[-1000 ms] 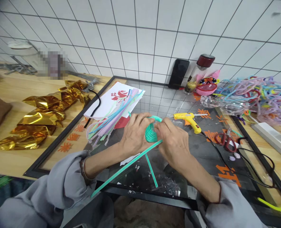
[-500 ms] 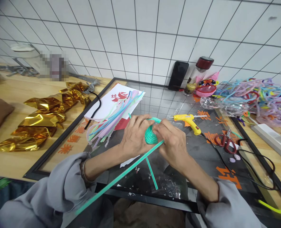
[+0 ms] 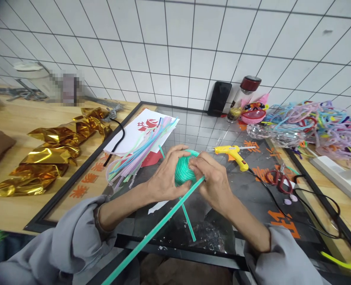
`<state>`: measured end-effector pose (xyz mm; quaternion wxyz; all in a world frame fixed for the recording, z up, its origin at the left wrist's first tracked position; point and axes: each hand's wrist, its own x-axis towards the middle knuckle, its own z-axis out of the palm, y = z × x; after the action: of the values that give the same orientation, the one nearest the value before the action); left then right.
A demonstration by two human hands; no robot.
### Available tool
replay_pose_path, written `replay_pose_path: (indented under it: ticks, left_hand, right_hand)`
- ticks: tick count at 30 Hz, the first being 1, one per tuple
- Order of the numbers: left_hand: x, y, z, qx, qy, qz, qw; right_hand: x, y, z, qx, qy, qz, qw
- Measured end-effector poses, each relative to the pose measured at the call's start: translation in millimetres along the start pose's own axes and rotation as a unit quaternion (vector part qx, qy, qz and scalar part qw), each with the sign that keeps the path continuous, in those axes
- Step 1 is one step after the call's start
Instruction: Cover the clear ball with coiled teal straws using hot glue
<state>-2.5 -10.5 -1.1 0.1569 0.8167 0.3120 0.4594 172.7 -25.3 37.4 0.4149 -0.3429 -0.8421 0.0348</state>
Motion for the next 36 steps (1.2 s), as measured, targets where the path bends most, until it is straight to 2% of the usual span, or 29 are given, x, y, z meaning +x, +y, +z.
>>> replay_pose_path:
  ticks: [7, 13, 28, 36]
  left_hand:
    - [1.7, -1.5, -1.8, -0.027, 0.010, 0.003, 1.000]
    - [2.7, -1.2, -4.1, -0.030, -0.005, -0.013, 0.999]
    - [-1.2, -7.5, -3.6, -0.029, -0.002, 0.013, 0.999]
    - [-1.7, -7.8, -6.1, -0.026, -0.005, 0.032, 0.999]
  right_hand:
    - [-1.4, 4.0, 0.1, 0.012, 0.012, 0.001, 1.000]
    - [-1.2, 4.3, 1.1, 0.012, 0.016, 0.006, 1.000]
    - [-0.9, 2.1, 0.1, 0.031, 0.028, 0.031, 0.999]
    - [-2.9, 1.7, -3.6, 0.044, 0.015, 0.044, 0.998]
